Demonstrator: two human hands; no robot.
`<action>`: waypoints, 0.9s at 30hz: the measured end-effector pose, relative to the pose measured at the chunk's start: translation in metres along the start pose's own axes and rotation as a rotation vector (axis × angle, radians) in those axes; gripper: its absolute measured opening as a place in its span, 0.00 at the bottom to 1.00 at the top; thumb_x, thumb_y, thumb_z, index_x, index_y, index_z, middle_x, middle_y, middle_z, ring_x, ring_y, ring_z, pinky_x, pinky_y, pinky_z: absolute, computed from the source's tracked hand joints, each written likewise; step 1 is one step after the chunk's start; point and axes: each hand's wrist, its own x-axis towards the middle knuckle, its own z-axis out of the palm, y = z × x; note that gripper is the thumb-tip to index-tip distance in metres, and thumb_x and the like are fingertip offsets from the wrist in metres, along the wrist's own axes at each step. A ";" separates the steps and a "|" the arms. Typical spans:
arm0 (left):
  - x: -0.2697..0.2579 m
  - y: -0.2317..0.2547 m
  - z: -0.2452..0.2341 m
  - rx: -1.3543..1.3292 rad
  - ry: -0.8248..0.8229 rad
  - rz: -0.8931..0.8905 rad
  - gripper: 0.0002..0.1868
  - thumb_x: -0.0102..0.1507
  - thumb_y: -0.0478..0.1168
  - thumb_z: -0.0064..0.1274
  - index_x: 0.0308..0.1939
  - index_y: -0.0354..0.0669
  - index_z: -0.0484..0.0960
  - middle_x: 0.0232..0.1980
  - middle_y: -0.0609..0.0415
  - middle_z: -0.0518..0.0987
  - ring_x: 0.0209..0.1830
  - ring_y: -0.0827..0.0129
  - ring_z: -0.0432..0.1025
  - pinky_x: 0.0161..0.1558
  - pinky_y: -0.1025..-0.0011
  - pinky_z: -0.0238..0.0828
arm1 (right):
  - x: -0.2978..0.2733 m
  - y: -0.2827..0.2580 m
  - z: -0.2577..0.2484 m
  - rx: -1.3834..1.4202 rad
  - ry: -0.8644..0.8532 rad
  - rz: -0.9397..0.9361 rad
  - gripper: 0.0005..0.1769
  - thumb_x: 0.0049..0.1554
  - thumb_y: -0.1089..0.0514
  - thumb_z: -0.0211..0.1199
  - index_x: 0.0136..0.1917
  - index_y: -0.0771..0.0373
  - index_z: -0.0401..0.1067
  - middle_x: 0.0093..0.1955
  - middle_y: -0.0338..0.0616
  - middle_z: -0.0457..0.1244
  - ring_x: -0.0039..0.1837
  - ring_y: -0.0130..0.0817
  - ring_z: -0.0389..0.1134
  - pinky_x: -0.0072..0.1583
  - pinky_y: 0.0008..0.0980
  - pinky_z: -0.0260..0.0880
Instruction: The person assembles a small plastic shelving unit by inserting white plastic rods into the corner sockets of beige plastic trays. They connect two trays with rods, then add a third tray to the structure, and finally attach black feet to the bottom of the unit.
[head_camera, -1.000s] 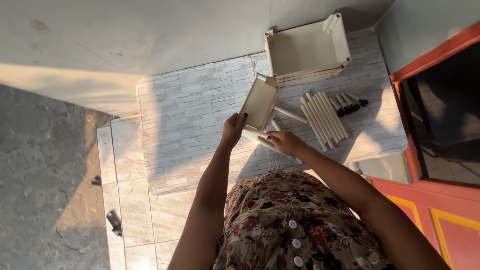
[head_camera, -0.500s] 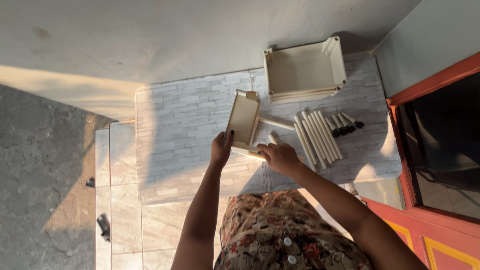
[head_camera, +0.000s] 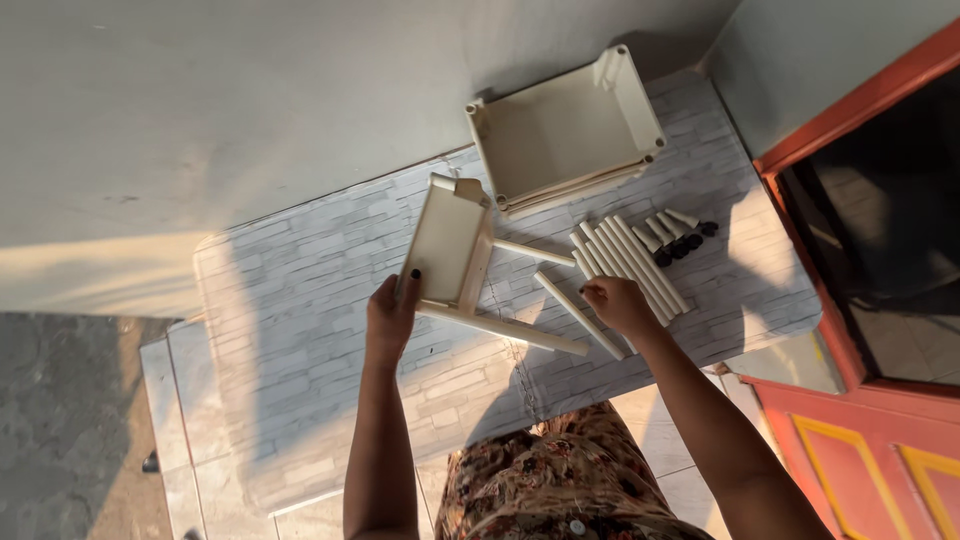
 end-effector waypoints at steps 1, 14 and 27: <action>0.001 0.001 0.001 0.100 0.020 -0.030 0.27 0.72 0.53 0.53 0.35 0.28 0.77 0.27 0.53 0.68 0.29 0.74 0.57 0.29 0.71 0.57 | -0.002 0.012 0.012 -0.026 -0.023 0.042 0.12 0.61 0.52 0.62 0.53 0.60 0.80 0.45 0.46 0.73 0.47 0.37 0.75 0.50 0.38 0.76; 0.009 -0.112 0.052 -0.530 0.323 0.333 0.27 0.78 0.56 0.40 0.31 0.42 0.65 0.28 0.68 0.57 0.29 0.80 0.46 0.32 0.74 0.40 | -0.032 0.100 0.113 -0.385 0.081 0.045 0.11 0.57 0.62 0.64 0.54 0.55 0.75 0.55 0.40 0.66 0.61 0.39 0.68 0.60 0.42 0.73; -0.023 -0.129 0.022 -0.644 0.359 0.282 0.30 0.77 0.56 0.47 0.32 0.33 0.73 0.32 0.59 0.67 0.33 0.76 0.55 0.38 0.72 0.54 | -0.082 0.120 0.107 -0.353 0.185 0.111 0.02 0.56 0.63 0.65 0.44 0.58 0.76 0.50 0.42 0.66 0.59 0.41 0.67 0.60 0.44 0.72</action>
